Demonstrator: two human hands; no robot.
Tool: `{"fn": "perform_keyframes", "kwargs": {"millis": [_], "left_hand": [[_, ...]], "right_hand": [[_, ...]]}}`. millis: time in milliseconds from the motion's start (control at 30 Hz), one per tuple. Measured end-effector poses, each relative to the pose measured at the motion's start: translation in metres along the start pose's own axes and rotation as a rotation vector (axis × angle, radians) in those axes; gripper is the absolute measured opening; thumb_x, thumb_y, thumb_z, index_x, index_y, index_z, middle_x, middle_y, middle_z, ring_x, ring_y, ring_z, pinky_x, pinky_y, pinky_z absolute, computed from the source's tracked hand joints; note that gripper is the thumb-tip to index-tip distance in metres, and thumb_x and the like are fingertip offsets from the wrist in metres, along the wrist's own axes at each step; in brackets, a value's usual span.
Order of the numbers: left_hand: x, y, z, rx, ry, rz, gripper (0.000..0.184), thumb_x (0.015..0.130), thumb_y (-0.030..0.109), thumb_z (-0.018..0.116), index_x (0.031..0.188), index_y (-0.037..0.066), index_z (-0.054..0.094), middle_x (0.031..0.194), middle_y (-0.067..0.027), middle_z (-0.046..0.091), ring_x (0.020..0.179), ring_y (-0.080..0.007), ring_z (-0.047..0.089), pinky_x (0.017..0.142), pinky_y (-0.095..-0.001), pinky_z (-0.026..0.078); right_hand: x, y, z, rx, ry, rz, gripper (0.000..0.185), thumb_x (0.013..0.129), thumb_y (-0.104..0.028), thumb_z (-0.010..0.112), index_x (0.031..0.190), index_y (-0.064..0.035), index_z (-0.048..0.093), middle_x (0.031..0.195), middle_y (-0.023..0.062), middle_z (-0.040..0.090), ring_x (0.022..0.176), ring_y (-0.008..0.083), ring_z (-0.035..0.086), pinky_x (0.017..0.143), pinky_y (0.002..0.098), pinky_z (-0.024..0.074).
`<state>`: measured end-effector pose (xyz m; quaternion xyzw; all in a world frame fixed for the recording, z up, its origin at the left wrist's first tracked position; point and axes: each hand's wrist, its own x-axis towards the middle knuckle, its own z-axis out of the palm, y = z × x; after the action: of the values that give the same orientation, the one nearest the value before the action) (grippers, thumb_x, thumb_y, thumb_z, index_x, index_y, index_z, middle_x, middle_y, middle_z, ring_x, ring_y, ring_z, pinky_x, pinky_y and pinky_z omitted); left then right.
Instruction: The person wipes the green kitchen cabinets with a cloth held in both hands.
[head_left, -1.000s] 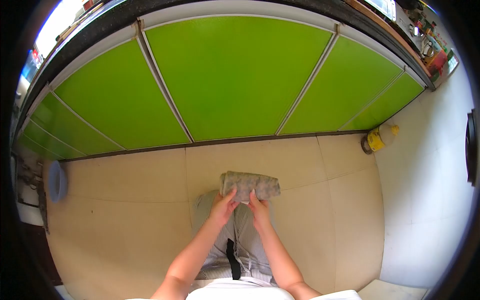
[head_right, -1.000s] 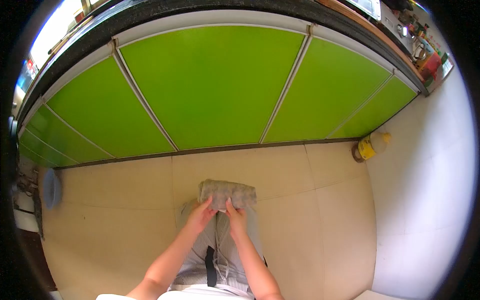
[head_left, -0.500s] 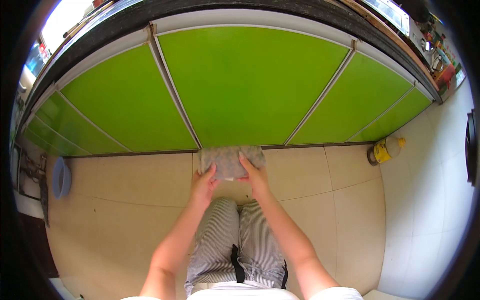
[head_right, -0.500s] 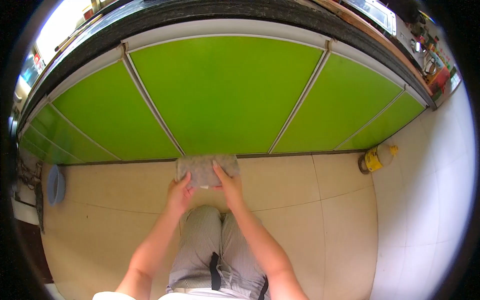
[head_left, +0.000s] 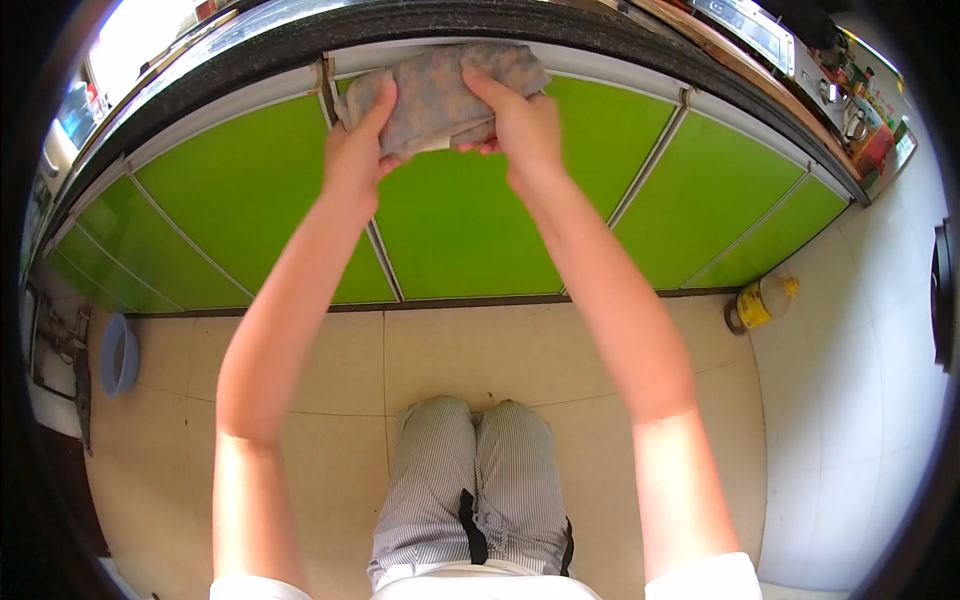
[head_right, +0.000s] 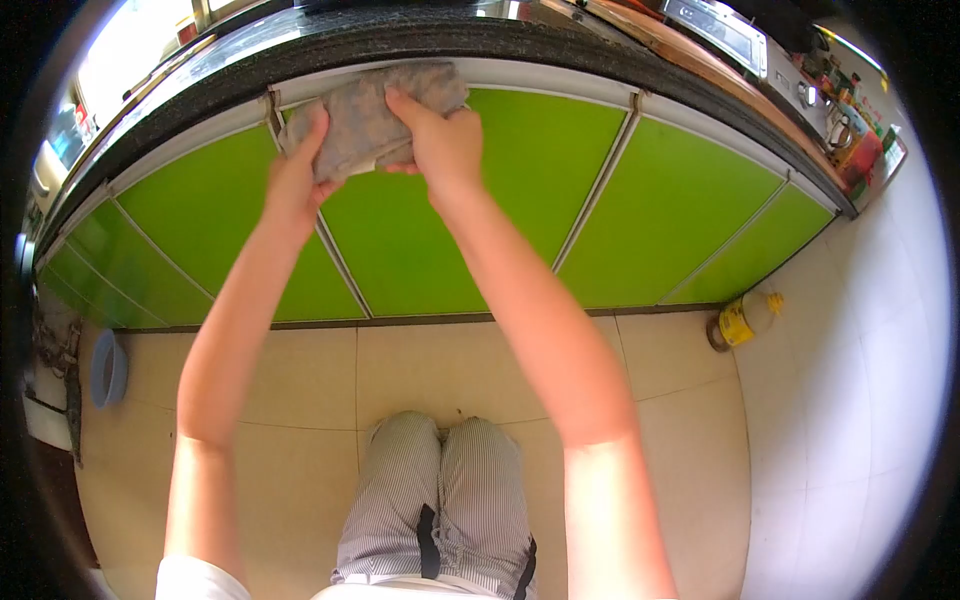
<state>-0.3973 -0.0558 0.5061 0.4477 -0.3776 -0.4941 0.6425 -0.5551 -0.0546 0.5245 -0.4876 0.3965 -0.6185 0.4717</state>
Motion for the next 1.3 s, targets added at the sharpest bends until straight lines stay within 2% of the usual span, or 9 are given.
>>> {"fn": "perform_keyframes", "kwargs": {"millis": [200, 400, 700, 733, 833, 933, 1133, 1233, 1300], "left_hand": [[0.001, -0.040, -0.009, -0.058, -0.003, 0.067, 0.070, 0.072, 0.034, 0.073, 0.121, -0.003, 0.039, 0.117, -0.0138, 0.050, 0.104, -0.0254, 0.052, 0.082, -0.0393, 0.046], [-0.010, -0.048, -0.014, 0.025, 0.052, -0.040, 0.070, 0.072, 0.034, 0.073, 0.121, -0.002, 0.039, 0.116, -0.0128, 0.051, 0.104, -0.0253, 0.053, 0.082, -0.0386, 0.046], [0.003, 0.036, -0.010, 0.077, 0.002, 0.004, 0.060, 0.072, 0.032, 0.073, 0.118, 0.005, 0.046, 0.109, -0.0085, 0.056, 0.093, -0.0206, 0.057, 0.074, -0.0342, 0.048], [0.005, 0.033, -0.010, 0.056, 0.009, 0.093, 0.061, 0.071, 0.033, 0.074, 0.118, 0.005, 0.045, 0.109, -0.0078, 0.056, 0.092, -0.0195, 0.058, 0.073, -0.0320, 0.048], [0.005, 0.016, -0.015, 0.108, 0.051, 0.098, 0.063, 0.071, 0.034, 0.074, 0.119, 0.005, 0.045, 0.109, -0.0077, 0.056, 0.093, -0.0192, 0.057, 0.075, -0.0329, 0.047], [0.004, 0.004, -0.025, 0.137, 0.027, 0.026, 0.065, 0.070, 0.035, 0.074, 0.119, 0.006, 0.044, 0.110, -0.0076, 0.056, 0.096, -0.0194, 0.056, 0.078, -0.0360, 0.045], [0.004, -0.044, -0.047, 0.124, 0.059, -0.086, 0.064, 0.070, 0.036, 0.074, 0.119, 0.008, 0.045, 0.112, -0.0072, 0.054, 0.102, -0.0209, 0.053, 0.078, -0.0401, 0.044], [-0.007, -0.091, -0.061, 0.108, 0.063, -0.206, 0.062, 0.070, 0.037, 0.074, 0.118, 0.010, 0.046, 0.113, -0.0068, 0.054, 0.104, -0.0220, 0.051, 0.078, -0.0409, 0.044], [-0.008, -0.109, -0.065, 0.095, 0.091, -0.255, 0.059, 0.070, 0.035, 0.074, 0.117, 0.011, 0.047, 0.113, -0.0061, 0.054, 0.102, -0.0224, 0.052, 0.077, -0.0394, 0.044]], "right_hand": [[-0.007, 0.042, -0.003, 0.065, 0.087, 0.089, 0.037, 0.073, -0.028, 0.071, 0.084, 0.0047, 0.059, 0.068, 0.0132, 0.062, 0.042, 0.0206, 0.057, 0.038, 0.0258, 0.0402], [-0.018, 0.065, -0.001, 0.092, 0.139, 0.162, 0.036, 0.074, -0.027, 0.071, 0.085, 0.0056, 0.059, 0.067, 0.0125, 0.062, 0.041, 0.0204, 0.056, 0.037, 0.0263, 0.0405], [-0.005, 0.007, 0.031, 0.175, 0.096, 0.064, 0.035, 0.075, -0.027, 0.068, 0.081, 0.0063, 0.059, 0.065, 0.0136, 0.061, 0.040, 0.0185, 0.054, 0.035, 0.0244, 0.0352], [-0.002, 0.008, 0.034, 0.195, 0.103, 0.035, 0.034, 0.075, -0.026, 0.068, 0.081, 0.0063, 0.059, 0.065, 0.0138, 0.061, 0.039, 0.0186, 0.054, 0.036, 0.0243, 0.0353], [-0.008, 0.020, 0.030, 0.095, 0.116, 0.079, 0.034, 0.075, -0.026, 0.069, 0.082, 0.0058, 0.059, 0.065, 0.0132, 0.062, 0.039, 0.0191, 0.054, 0.036, 0.0245, 0.0359], [-0.010, 0.032, 0.022, 0.062, 0.053, 0.164, 0.034, 0.073, -0.021, 0.071, 0.089, 0.0069, 0.060, 0.078, 0.0145, 0.063, 0.052, 0.0220, 0.060, 0.036, 0.0296, 0.0461], [-0.019, 0.085, 0.016, 0.117, 0.080, 0.183, 0.034, 0.073, -0.023, 0.071, 0.088, 0.0065, 0.060, 0.076, 0.0152, 0.062, 0.051, 0.0225, 0.060, 0.038, 0.0297, 0.0487], [-0.035, 0.116, 0.009, -0.033, 0.139, 0.340, 0.033, 0.074, -0.023, 0.070, 0.086, 0.0046, 0.059, 0.072, 0.0126, 0.062, 0.040, 0.0192, 0.054, 0.035, 0.0271, 0.0412], [-0.039, 0.130, 0.005, -0.055, 0.150, 0.376, 0.031, 0.074, -0.022, 0.070, 0.087, 0.0041, 0.059, 0.073, 0.0124, 0.062, 0.041, 0.0188, 0.055, 0.035, 0.0271, 0.0422]]}}
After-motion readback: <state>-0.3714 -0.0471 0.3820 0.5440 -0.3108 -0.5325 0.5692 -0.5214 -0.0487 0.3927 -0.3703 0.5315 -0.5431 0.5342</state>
